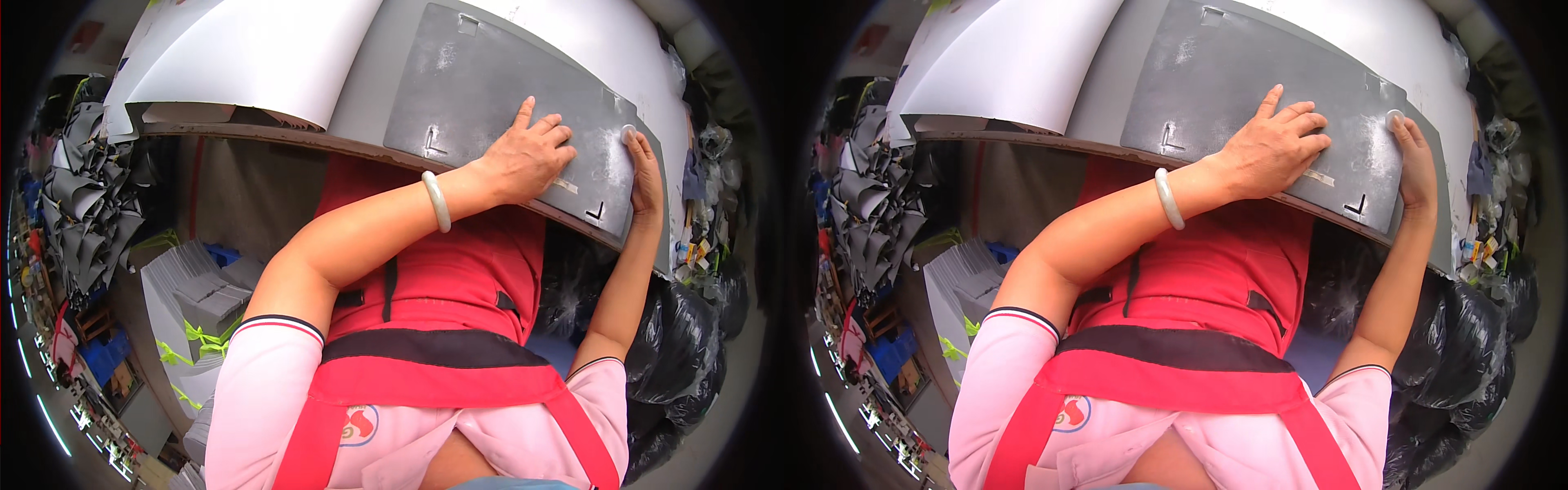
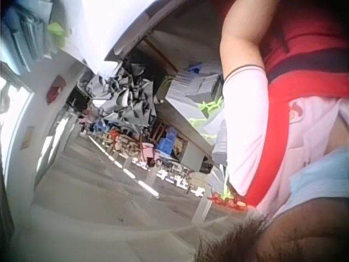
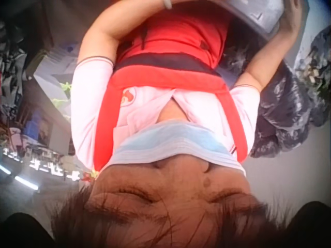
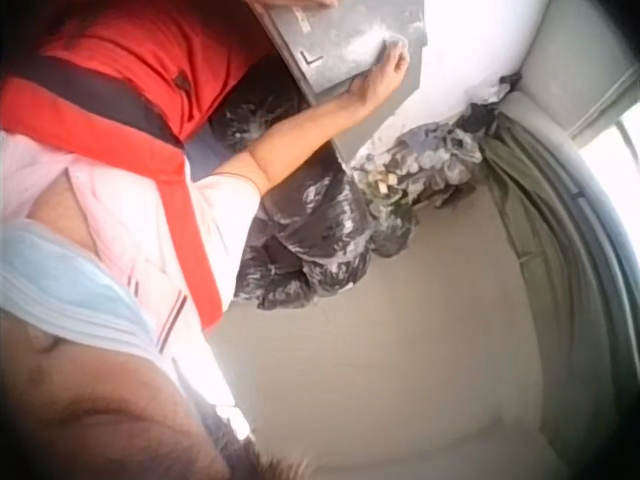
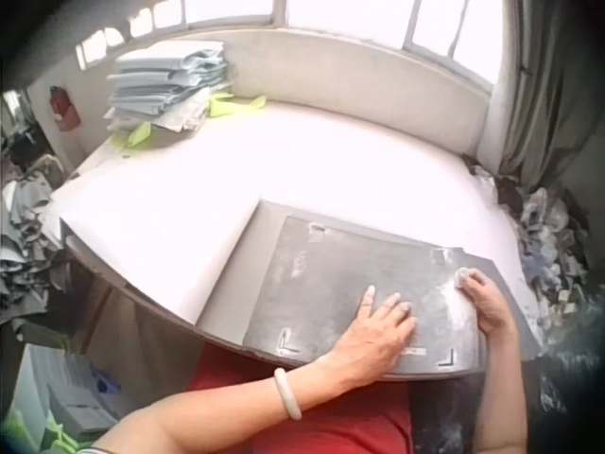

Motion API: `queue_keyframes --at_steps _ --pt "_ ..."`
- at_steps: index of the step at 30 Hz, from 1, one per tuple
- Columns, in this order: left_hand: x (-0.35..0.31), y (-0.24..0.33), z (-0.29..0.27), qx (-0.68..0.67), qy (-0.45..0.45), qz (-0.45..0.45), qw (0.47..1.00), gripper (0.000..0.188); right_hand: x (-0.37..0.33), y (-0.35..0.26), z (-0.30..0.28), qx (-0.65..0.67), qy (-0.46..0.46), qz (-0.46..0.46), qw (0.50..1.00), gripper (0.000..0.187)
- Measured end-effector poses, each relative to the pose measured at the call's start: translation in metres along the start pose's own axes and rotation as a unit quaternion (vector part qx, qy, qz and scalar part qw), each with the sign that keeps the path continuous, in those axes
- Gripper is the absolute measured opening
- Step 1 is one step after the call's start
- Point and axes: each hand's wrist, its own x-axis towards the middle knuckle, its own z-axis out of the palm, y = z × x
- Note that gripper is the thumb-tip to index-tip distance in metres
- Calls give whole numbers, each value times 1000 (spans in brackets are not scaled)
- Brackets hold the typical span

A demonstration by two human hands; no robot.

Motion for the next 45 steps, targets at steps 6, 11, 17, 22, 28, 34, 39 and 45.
queue_keyframes --at_steps 6,11,17,22,28,34,39,45 --pt "-32 58 -46 -190 -8 76 979 31 2 15 20 126 -3 -71 989 17" --pt "-35 6 -89 -45 -133 0 990 25 21 23 15 215 17 -90 972 18" --pt "-27 -21 -107 -102 -224 -63 967 17 19 24 19 220 1 -99 970 20" --pt "-28 -26 -114 -111 -240 -55 963 13 20 25 18 203 -4 -94 975 20" --pt "-23 -30 -121 -142 -267 -68 951 13 21 27 16 209 -15 -94 973 19" --pt "-25 -28 -125 -122 -257 -45 958 15 21 28 16 200 -10 -90 976 19" --pt "-24 -31 -122 -125 -268 -42 954 14 22 29 15 193 -15 -92 977 20" --pt "-16 -40 -123 -179 -290 -94 935 14 25 32 10 191 -12 -96 977 19"
